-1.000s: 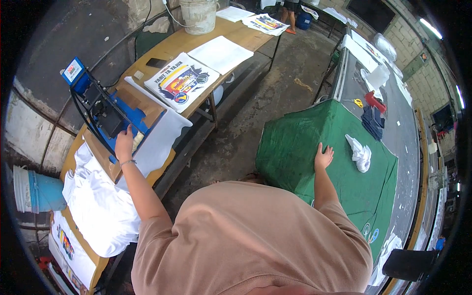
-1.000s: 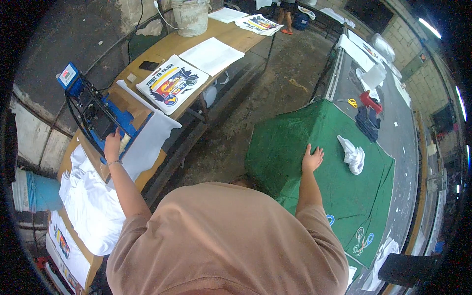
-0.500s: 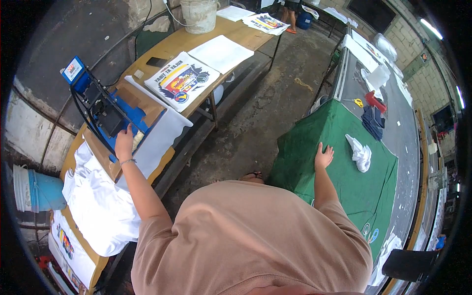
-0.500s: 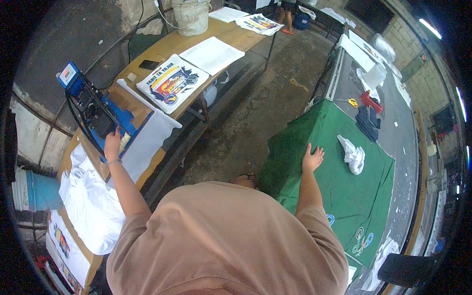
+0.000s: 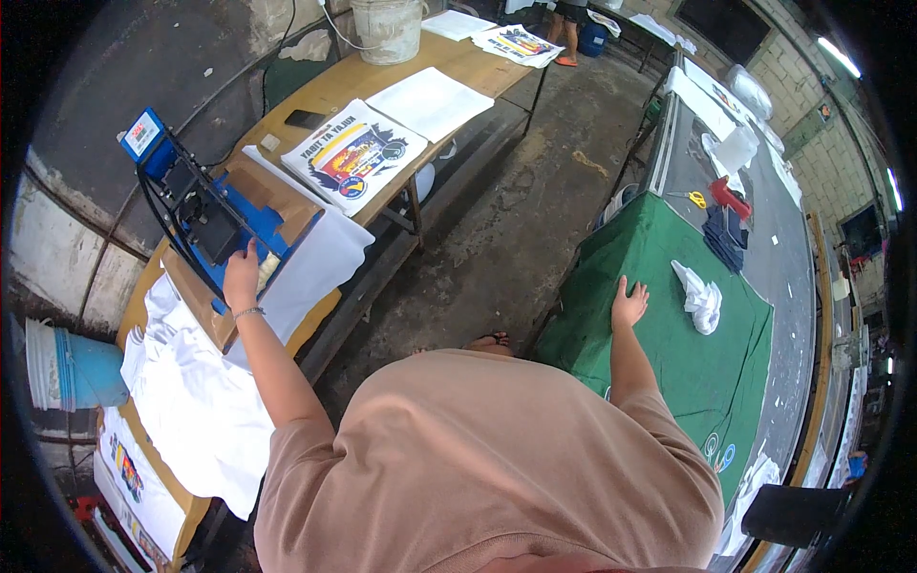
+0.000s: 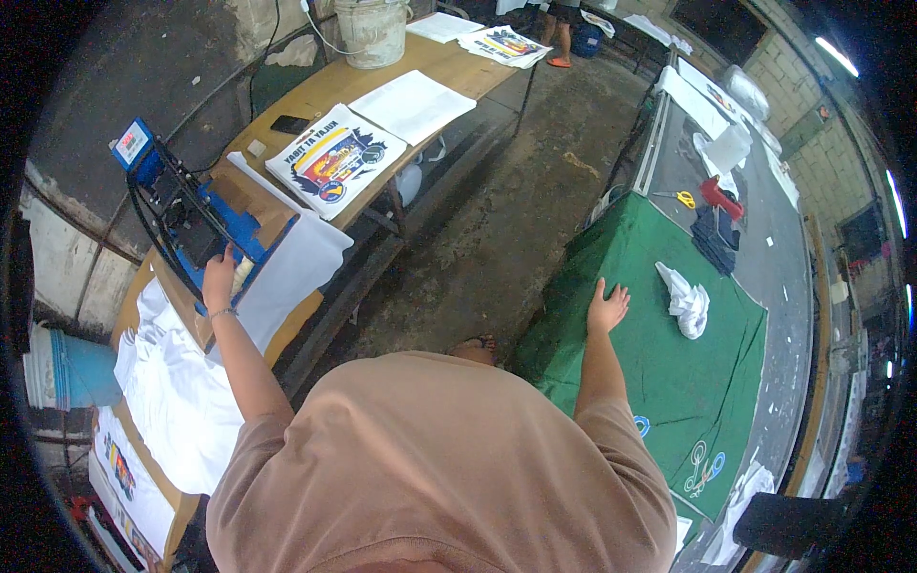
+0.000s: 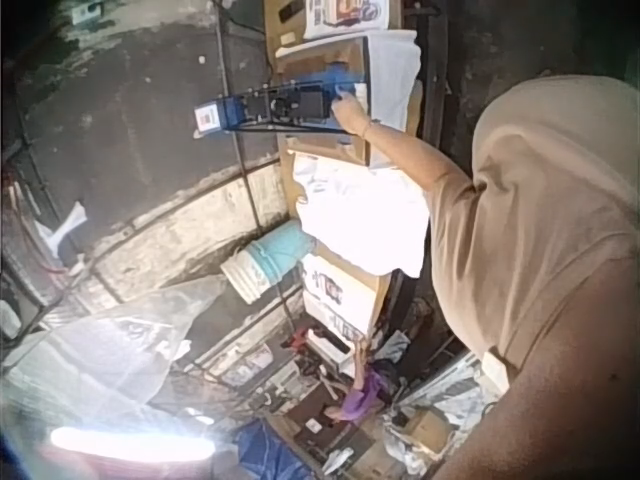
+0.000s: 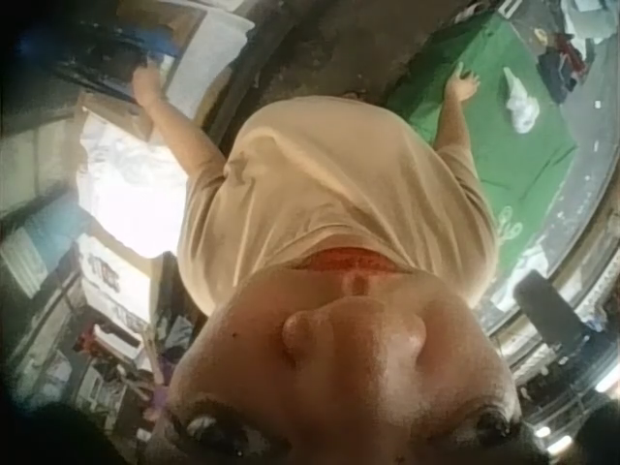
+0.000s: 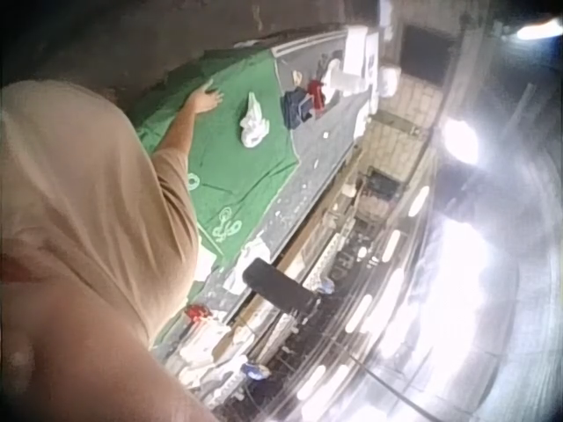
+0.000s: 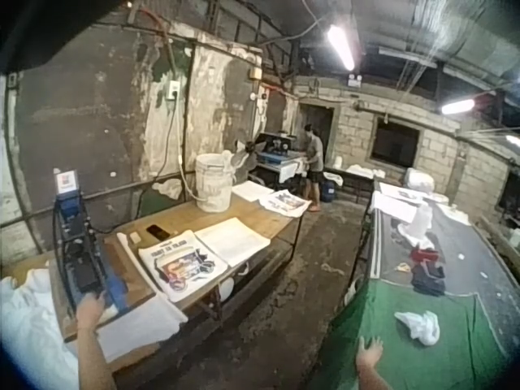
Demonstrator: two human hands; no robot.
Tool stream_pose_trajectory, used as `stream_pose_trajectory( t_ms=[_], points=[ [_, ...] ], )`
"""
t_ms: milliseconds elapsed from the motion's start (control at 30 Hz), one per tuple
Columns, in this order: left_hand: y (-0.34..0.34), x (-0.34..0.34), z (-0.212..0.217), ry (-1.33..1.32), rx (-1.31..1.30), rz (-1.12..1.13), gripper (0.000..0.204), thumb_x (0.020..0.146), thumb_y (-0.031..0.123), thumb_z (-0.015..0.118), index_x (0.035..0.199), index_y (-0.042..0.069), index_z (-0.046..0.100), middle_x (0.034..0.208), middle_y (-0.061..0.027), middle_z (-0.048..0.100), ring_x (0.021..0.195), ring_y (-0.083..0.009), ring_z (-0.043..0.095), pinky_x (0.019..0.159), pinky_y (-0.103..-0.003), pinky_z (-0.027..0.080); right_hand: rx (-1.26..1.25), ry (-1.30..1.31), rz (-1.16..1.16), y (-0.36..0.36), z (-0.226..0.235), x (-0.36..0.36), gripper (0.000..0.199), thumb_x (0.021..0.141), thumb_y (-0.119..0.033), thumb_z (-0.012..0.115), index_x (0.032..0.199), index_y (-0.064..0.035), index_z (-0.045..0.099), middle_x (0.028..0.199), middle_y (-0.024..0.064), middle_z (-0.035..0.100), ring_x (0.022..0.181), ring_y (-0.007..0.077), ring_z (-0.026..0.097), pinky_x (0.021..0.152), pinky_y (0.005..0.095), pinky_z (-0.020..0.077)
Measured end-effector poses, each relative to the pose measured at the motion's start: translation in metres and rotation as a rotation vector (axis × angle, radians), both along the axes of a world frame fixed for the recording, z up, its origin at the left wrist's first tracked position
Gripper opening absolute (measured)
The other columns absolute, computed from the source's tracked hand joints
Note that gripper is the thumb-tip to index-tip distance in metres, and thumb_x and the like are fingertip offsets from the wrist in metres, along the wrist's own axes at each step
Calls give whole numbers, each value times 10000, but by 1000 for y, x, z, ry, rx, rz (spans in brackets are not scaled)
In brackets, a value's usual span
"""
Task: Using a heat press machine to apply graphics to white t-shirts in a production workshop.
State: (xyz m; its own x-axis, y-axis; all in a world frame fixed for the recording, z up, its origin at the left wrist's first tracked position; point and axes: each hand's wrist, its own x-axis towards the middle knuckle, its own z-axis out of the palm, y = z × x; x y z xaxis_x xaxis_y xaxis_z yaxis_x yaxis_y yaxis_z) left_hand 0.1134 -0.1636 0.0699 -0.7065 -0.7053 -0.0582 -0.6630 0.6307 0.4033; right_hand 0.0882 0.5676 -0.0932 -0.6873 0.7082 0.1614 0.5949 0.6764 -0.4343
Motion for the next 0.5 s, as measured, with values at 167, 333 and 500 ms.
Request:
stream_pose_trajectory(
  t_ms=[167,333,500],
  points=[
    [0,0,0,4,-9,-3,556,872,519,379,970,40,645,1012,-219,609,985,-368,566,830,-420,440,2,-5,-3,-1,1,1,717,848,-584,405,1303,-31,427,1423,121,307,1341,264,220,1098,387,143],
    [4,2,2,38,-36,-3,554,876,514,379,913,31,648,980,-222,615,960,-371,572,807,-427,441,-2,-6,3,-2,3,1,720,850,-585,401,1306,-29,422,1423,124,306,1340,267,221,1098,386,143],
    [5,2,6,8,12,-3,559,872,520,379,942,35,648,986,-224,611,975,-370,566,815,-425,441,-4,2,9,-1,2,1,719,852,-584,400,1308,-28,419,1424,128,303,1339,270,221,1097,390,143]
  ],
)
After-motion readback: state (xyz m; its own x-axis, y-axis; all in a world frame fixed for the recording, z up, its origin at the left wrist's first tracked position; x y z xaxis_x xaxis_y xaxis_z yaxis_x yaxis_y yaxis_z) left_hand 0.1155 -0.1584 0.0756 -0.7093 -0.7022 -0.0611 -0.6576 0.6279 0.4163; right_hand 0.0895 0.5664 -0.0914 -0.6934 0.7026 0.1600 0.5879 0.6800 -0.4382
